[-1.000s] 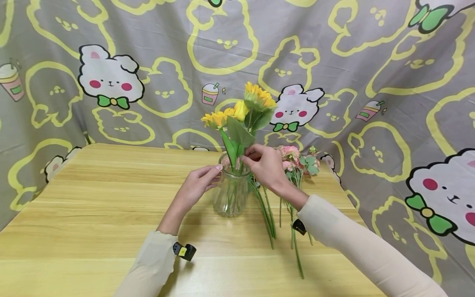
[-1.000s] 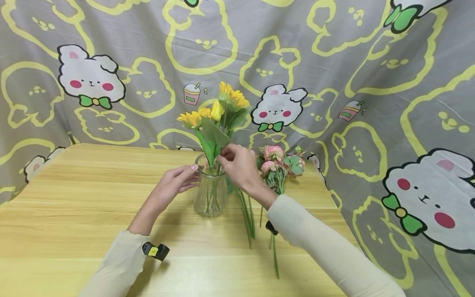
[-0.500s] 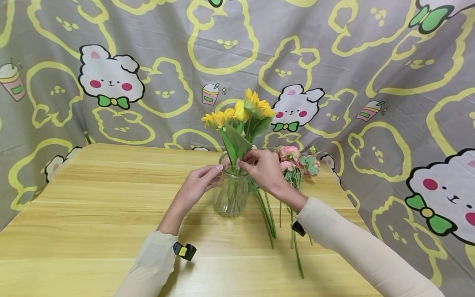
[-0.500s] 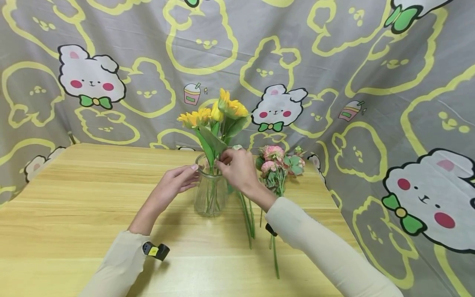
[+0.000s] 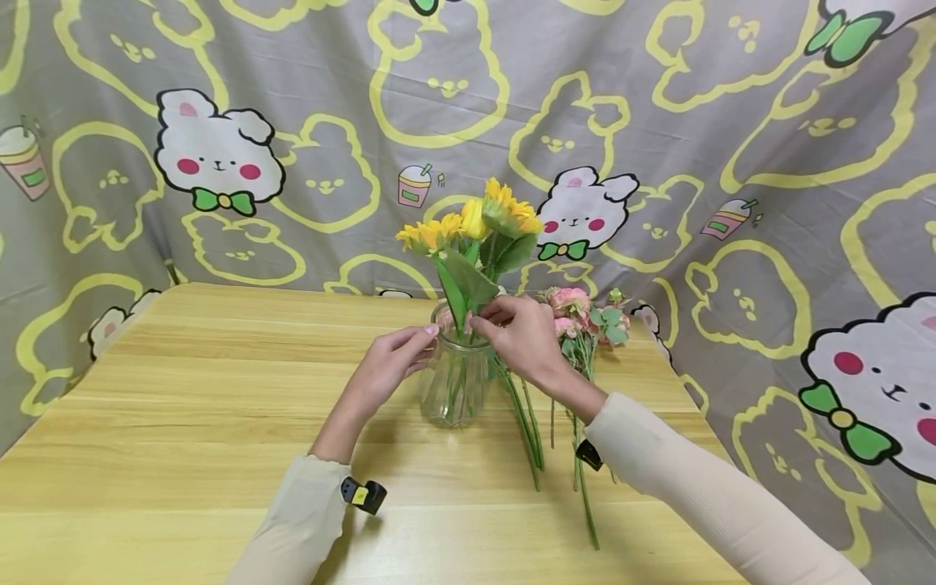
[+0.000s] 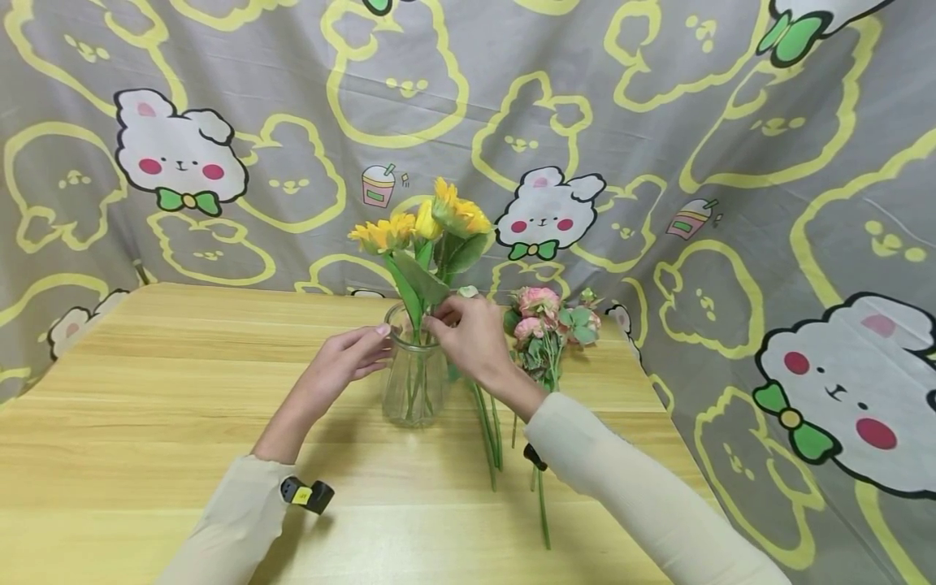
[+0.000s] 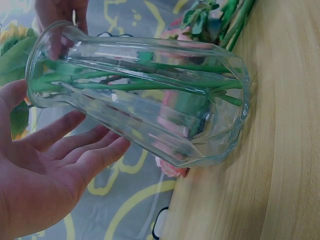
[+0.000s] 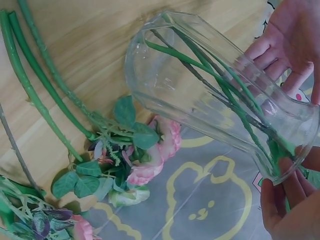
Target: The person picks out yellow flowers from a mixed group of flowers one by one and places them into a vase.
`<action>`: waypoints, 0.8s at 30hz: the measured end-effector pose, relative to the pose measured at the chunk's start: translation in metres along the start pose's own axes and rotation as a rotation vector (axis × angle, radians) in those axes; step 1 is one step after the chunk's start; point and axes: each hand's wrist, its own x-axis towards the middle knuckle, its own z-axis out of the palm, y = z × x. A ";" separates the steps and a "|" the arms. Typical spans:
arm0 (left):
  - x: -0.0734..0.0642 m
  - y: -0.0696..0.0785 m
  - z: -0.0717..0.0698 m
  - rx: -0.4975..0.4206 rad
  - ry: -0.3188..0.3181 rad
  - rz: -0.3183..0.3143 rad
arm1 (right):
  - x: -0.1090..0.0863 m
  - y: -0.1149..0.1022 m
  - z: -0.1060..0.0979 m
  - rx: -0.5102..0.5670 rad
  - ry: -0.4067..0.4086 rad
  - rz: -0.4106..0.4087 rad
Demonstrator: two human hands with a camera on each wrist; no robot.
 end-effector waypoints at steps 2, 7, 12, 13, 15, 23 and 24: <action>0.000 -0.001 0.000 -0.002 0.000 0.001 | -0.001 0.000 0.000 0.024 0.014 0.018; 0.000 -0.002 -0.001 -0.005 -0.002 0.003 | -0.004 0.002 -0.001 0.059 0.060 0.069; 0.001 -0.001 -0.001 -0.005 0.000 0.008 | -0.008 0.003 0.000 0.069 0.123 0.108; 0.001 0.000 -0.001 -0.006 0.000 0.008 | -0.009 0.003 0.000 0.073 0.131 0.113; 0.001 0.000 -0.001 -0.008 -0.001 0.008 | -0.010 0.003 0.000 0.082 0.143 0.122; 0.000 -0.001 -0.001 -0.010 0.001 0.005 | -0.017 0.005 0.002 0.114 0.128 0.210; 0.000 -0.001 -0.001 -0.010 0.000 0.005 | -0.019 0.005 0.002 0.124 0.118 0.228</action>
